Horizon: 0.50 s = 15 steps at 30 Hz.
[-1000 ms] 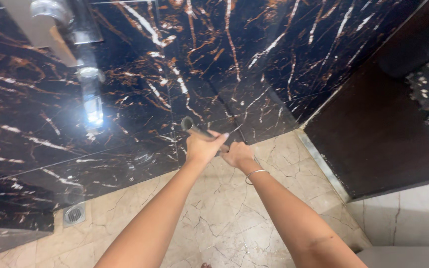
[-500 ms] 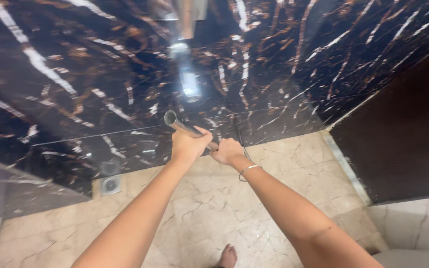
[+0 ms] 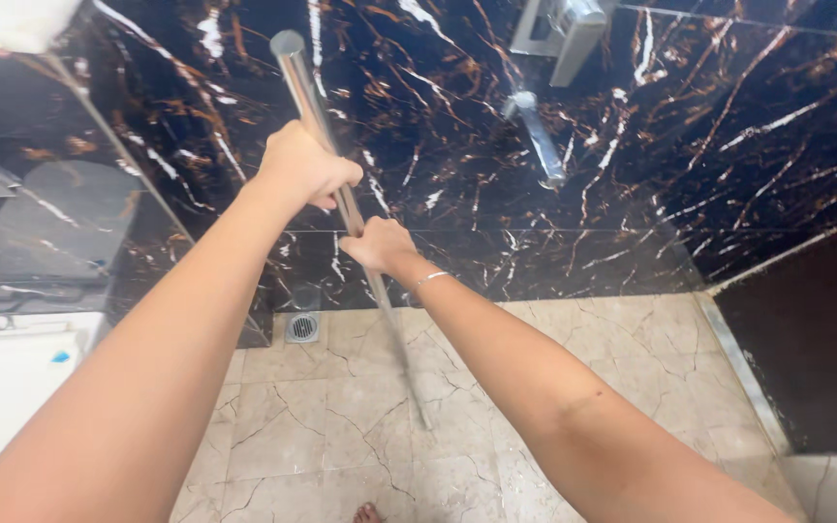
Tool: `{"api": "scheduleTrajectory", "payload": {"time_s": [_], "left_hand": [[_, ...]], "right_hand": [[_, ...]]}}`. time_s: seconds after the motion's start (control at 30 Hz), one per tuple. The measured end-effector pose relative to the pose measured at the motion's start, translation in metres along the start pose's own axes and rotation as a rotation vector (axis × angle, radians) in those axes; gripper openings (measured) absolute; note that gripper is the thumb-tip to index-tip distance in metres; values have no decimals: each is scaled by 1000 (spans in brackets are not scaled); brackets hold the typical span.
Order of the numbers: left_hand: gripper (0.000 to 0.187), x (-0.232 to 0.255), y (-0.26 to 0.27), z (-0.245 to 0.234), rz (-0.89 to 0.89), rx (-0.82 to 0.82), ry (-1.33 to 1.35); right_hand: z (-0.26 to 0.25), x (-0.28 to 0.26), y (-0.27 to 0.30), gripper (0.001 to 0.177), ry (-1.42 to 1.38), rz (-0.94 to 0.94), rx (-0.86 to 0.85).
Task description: The person assembles a mop by connecting a metal handle to a T-shaped mop head. They insert the handle into the head and twist it to secure the connection, then lift and adjust the assembled mop in a bathroom.
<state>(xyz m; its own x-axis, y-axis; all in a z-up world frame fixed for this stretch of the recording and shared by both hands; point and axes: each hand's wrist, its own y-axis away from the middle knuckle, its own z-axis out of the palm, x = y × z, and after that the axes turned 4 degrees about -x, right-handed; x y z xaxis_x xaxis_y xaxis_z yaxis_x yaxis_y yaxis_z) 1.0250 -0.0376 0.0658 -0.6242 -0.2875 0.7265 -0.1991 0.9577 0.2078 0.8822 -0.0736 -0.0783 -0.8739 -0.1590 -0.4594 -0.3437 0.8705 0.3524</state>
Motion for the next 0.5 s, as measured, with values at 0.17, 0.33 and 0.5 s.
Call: {"api": "scheduleTrajectory", "payload": {"time_s": [0.17,0.33,0.5], "left_hand": [[43,-5,1,-13,45,1,108],[53,23,5,15,311,-128,-62],[59,85,19,58,611,-147,-177]], "right_hand": [[-7,-19,6,54,55,6,-46],[-36,28,28,49,133,-88,25],[-84,89,76,35,62,-160,37]]}}
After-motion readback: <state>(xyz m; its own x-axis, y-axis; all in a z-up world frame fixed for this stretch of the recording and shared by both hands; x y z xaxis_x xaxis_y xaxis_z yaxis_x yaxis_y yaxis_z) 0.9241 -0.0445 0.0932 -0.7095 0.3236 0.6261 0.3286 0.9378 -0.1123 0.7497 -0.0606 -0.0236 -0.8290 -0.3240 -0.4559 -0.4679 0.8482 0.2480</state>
